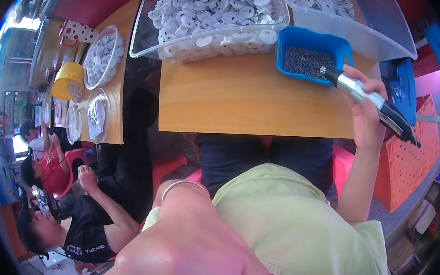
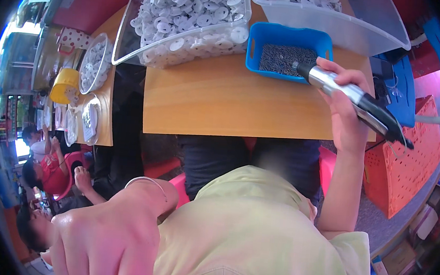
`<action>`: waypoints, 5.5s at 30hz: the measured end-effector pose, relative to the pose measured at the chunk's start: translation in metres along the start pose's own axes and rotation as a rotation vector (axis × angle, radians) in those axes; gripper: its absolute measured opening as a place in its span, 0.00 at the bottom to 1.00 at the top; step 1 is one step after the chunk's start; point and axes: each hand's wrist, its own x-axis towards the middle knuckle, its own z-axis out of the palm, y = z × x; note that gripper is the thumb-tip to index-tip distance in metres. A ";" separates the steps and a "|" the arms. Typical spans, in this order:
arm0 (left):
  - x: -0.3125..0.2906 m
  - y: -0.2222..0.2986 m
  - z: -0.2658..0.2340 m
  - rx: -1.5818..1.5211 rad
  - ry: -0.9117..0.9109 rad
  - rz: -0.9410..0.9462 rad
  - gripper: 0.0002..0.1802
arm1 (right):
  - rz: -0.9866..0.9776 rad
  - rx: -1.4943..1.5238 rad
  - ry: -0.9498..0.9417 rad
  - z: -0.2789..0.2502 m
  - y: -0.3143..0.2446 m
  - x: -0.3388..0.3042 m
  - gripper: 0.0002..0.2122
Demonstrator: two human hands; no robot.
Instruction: Assembling small white plastic components using an electric screwdriver at a workstation.
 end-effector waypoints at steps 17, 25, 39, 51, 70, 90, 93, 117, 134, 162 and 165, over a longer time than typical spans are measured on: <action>0.001 0.006 -0.022 -0.084 0.066 0.076 0.32 | 0.110 -0.546 -0.075 0.023 -0.005 0.051 0.05; 0.002 0.007 -0.026 0.068 0.092 0.123 0.32 | 0.134 -0.409 0.011 0.013 -0.010 0.050 0.06; 0.002 0.007 -0.031 0.082 0.047 0.107 0.32 | 0.131 -0.305 0.043 0.007 -0.010 0.048 0.06; 0.003 0.007 -0.031 0.028 0.041 0.099 0.31 | 0.157 -0.262 0.066 0.007 -0.014 0.045 0.07; -0.034 -0.017 -0.080 1.071 0.531 -0.075 0.19 | 0.137 -0.117 0.070 -0.003 -0.019 0.040 0.08; -0.051 -0.073 -0.183 1.954 0.407 -0.390 0.04 | 0.079 0.260 -0.008 -0.013 -0.026 0.026 0.10; -0.052 -0.072 -0.180 1.871 0.482 -0.387 0.05 | 0.074 0.291 0.000 -0.013 -0.023 0.025 0.10; -0.082 -0.063 -0.157 1.684 0.623 -0.396 0.07 | 0.157 0.384 -0.083 0.005 -0.006 0.007 0.11; -0.118 -0.054 -0.140 1.740 0.662 -0.403 0.07 | 0.260 0.302 -0.051 0.028 0.002 -0.006 0.13; -0.126 -0.050 -0.137 1.839 0.494 -0.504 0.06 | 0.193 0.108 -0.180 0.034 0.013 -0.015 0.11; -0.129 -0.051 -0.138 1.849 0.505 -0.522 0.06 | 0.259 0.192 -0.113 0.039 0.014 -0.017 0.12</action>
